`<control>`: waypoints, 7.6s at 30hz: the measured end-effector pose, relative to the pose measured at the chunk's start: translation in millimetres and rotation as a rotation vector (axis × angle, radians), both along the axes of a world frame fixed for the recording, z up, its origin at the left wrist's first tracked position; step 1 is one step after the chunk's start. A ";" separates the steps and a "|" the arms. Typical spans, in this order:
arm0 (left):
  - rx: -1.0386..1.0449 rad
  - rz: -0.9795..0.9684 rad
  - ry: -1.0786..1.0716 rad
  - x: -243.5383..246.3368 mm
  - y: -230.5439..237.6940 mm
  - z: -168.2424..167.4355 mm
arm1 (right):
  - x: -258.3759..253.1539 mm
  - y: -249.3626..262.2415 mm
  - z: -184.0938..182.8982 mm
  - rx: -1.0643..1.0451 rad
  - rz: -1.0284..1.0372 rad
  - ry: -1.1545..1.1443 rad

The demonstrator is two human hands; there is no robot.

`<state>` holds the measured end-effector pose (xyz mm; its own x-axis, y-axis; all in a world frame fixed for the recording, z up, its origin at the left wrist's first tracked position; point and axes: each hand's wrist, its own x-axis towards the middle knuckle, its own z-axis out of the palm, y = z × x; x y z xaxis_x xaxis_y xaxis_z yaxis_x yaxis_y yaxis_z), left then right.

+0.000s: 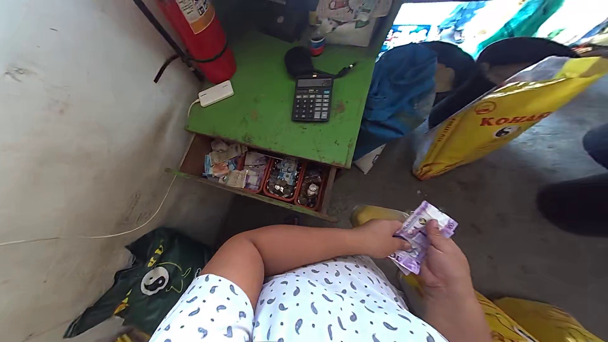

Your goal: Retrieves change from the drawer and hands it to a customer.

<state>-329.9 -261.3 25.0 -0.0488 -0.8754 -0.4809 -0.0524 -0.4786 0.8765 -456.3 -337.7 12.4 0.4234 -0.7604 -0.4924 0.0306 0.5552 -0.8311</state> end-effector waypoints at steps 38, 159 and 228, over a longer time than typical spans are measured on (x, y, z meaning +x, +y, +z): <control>0.553 -0.087 -1.075 278.4 126.5 -135.9 | -26.0 7.8 1.1 -0.014 -0.375 0.046; -0.403 0.385 0.865 168.0 -125.1 -21.4 | -22.5 -182.3 32.8 0.038 -0.418 0.044; -0.572 -1.227 0.248 -1543.0 -1634.6 -14.1 | -1600.6 -1422.6 10.2 0.071 -1.004 0.014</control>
<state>-1873.0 -1896.0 11.0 -0.9577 -0.2806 0.0634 0.0099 0.1878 0.9822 -2057.0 -1760.3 22.6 -0.4034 -0.7309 -0.5505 0.5018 0.3264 -0.8011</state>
